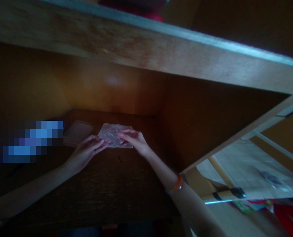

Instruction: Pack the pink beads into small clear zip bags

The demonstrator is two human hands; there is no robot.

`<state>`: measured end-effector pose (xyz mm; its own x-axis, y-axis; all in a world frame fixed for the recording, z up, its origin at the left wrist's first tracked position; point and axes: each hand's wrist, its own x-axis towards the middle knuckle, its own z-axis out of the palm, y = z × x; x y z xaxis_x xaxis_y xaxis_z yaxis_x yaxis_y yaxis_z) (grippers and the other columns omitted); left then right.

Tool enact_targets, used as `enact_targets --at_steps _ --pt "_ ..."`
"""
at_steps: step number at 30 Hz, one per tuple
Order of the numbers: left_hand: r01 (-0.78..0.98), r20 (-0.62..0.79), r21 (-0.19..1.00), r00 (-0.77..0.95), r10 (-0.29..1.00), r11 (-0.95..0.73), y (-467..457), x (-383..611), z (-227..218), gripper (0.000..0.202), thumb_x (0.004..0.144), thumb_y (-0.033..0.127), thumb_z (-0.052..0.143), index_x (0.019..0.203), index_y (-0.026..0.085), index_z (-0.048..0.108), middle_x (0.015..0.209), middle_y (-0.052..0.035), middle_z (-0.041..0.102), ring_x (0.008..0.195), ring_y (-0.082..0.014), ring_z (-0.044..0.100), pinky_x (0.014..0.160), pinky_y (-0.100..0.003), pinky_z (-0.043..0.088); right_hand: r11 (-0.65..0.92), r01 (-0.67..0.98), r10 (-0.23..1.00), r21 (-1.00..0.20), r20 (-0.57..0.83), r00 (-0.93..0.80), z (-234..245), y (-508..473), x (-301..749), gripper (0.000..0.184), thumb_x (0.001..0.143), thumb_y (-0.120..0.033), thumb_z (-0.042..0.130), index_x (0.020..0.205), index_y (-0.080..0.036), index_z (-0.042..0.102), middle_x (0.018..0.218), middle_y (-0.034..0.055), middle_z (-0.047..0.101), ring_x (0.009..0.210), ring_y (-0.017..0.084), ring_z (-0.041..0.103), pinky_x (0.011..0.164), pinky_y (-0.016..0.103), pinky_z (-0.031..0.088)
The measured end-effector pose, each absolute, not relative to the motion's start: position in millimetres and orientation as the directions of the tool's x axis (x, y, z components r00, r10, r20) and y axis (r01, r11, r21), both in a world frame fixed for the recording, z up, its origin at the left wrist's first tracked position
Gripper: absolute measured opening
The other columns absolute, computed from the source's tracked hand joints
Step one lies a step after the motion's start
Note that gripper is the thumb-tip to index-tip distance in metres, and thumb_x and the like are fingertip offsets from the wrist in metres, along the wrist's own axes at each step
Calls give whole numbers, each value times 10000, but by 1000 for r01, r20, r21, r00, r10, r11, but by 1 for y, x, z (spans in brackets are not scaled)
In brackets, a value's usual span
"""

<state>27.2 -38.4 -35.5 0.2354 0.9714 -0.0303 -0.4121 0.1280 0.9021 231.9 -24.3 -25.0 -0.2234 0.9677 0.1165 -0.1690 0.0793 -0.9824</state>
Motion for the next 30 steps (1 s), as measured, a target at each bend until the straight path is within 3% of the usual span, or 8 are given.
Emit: enact_targets --at_steps 3,8,16,20,25,30 --pt "-429 -25 896 201 979 111 -37 26 -36 228 655 202 738 718 169 521 784 8 671 883 -154 642 891 -305 475 87 -155 956 -984 126 -267 -25 -27 232 290 718 -340 696 950 -174 645 819 34 677 622 104 584 635 268 482" --pt "-410 -58 904 164 985 121 -40 29 -31 257 629 189 742 703 178 497 754 40 649 830 -111 633 832 -232 477 36 -162 945 -986 86 -314 -23 -30 230 321 659 -239 742 952 -163 637 901 46 679 784 142 630 780 301 497" --pt "-258 -29 961 266 964 100 -43 32 -30 333 646 261 739 899 174 541 806 -28 682 695 -175 661 716 -317 521 139 -243 990 -960 137 27 -29 -21 229 283 613 -247 759 839 -194 597 833 15 655 701 125 613 624 262 504" --pt "-150 1 988 280 960 43 -45 33 -27 316 672 302 716 940 168 613 927 -59 676 778 -194 656 713 -301 522 97 -204 988 -974 119 -98 -24 -27 225 223 608 -260 762 765 -185 621 761 1 652 658 112 600 609 254 490" --pt "-26 43 999 294 955 -37 -45 32 -24 152 698 315 683 739 170 662 745 -39 670 713 -178 631 662 -252 497 70 -157 973 -985 102 -206 -20 -34 219 209 613 -298 755 765 -200 651 772 -11 661 676 105 597 654 261 487" --pt "-51 8 999 265 964 6 -44 29 -26 185 730 345 651 806 181 615 745 -33 666 674 -185 635 649 -288 501 36 -112 983 -993 55 -173 -23 -33 221 238 685 -349 707 858 -194 653 769 3 640 525 65 510 459 204 386"
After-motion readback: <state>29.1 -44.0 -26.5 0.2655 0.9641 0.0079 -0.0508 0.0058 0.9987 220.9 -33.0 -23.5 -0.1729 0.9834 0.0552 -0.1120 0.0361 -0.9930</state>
